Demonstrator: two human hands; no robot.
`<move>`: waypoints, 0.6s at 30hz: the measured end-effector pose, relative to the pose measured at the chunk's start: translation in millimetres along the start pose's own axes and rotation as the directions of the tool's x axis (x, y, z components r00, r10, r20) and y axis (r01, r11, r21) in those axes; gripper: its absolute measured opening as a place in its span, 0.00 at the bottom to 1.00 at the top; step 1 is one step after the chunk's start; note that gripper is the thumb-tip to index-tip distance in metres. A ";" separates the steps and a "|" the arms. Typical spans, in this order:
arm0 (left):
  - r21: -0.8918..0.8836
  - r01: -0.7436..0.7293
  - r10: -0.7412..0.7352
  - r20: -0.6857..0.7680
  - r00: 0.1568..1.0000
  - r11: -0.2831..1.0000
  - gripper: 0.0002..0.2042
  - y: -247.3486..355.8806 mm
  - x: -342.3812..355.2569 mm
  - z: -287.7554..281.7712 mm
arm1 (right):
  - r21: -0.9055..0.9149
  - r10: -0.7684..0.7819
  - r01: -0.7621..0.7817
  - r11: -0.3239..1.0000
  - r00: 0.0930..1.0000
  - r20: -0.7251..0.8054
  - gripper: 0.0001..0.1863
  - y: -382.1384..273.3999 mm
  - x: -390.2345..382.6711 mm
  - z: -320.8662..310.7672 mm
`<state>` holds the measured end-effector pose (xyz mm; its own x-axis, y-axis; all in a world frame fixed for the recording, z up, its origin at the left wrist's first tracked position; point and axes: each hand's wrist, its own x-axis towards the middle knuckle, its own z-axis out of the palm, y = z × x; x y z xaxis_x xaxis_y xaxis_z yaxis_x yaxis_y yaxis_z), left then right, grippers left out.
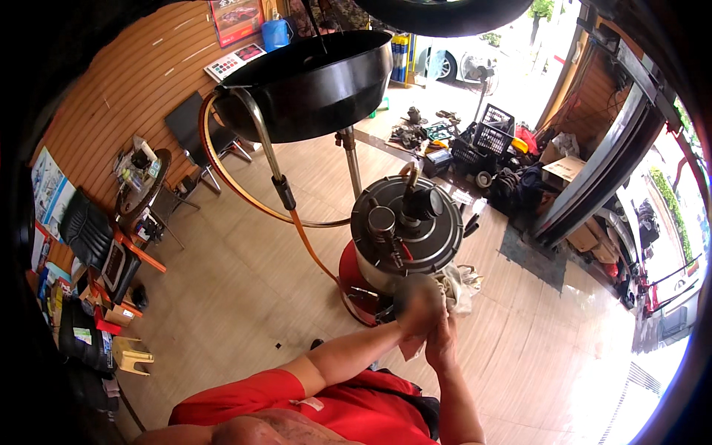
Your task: The person drains oil from a car on a lift into a collection tank, wipes their hands with a cloth, and then picks up a pair of sunglasses from a workbench.
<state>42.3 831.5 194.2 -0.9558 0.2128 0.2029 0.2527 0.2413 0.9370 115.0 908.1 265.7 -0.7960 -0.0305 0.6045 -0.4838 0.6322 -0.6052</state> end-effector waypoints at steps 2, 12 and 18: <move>-0.486 0.222 -0.178 0.135 0.975 0.845 0.10 -22.9 -13.0 13.2 | 0.150 0.115 -0.111 0.982 0.993 -0.019 0.13 -10.2 -11.9 -2.2; -0.678 0.248 -0.240 0.108 0.965 0.692 0.09 15.5 -27.6 17.1 | 0.668 0.643 -0.512 0.539 0.763 0.066 0.12 55.3 -18.9 12.2; -0.377 0.251 -0.290 -0.049 0.956 0.892 0.21 -24.9 -22.8 29.6 | 0.118 0.297 -0.317 0.941 0.942 0.155 0.21 34.4 -27.7 -8.6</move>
<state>62.2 848.7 157.8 -0.9941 0.0872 -0.0641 -0.0718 -0.0881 0.9935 123.5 937.3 232.6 -0.9503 0.0389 0.3090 -0.2464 0.5129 -0.8223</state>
